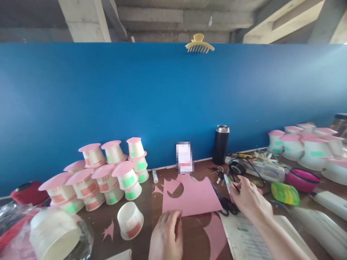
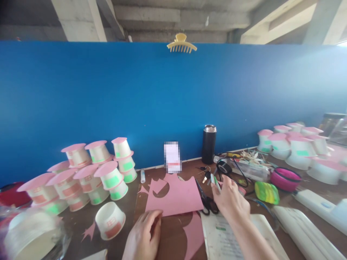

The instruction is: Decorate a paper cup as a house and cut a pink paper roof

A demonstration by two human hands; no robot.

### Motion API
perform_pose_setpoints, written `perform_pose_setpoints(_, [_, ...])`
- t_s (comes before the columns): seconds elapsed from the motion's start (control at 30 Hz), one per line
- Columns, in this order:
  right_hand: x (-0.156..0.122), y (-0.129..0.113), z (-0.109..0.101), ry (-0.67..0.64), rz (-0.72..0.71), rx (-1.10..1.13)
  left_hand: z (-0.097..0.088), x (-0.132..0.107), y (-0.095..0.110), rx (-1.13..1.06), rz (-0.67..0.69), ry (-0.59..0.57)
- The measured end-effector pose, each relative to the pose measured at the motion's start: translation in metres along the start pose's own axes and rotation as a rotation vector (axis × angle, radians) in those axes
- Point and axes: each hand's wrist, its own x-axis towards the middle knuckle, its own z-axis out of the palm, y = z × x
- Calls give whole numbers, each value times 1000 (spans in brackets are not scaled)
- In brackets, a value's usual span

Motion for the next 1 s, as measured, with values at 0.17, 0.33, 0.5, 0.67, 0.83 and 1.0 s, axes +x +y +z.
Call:
perform_pose_setpoints(0.17, [-14, -14, -5, -24, -107, 12, -2, 1, -1, 27, 5, -42])
perform_pose_setpoints(0.33, [-32, -23, 1, -145, -229, 25, 1, 1, -1, 4, -7, -59])
perform_pose_setpoints(0.5, [-39, -26, 14, -187, -255, 74, 2, 1, 2, -31, -3, -67])
perform_pose_setpoints(0.67, [-37, -28, 23, -232, -265, 235, 2, 1, 3, -48, 24, -52])
perform_pose_setpoints(0.83, [-38, -33, 22, -359, -239, 478, 3, 2, 5, -29, 72, -21])
perform_pose_setpoints(1.0, [-48, -39, 17, -475, -144, 688, 5, 0, 13, -17, 86, -2])
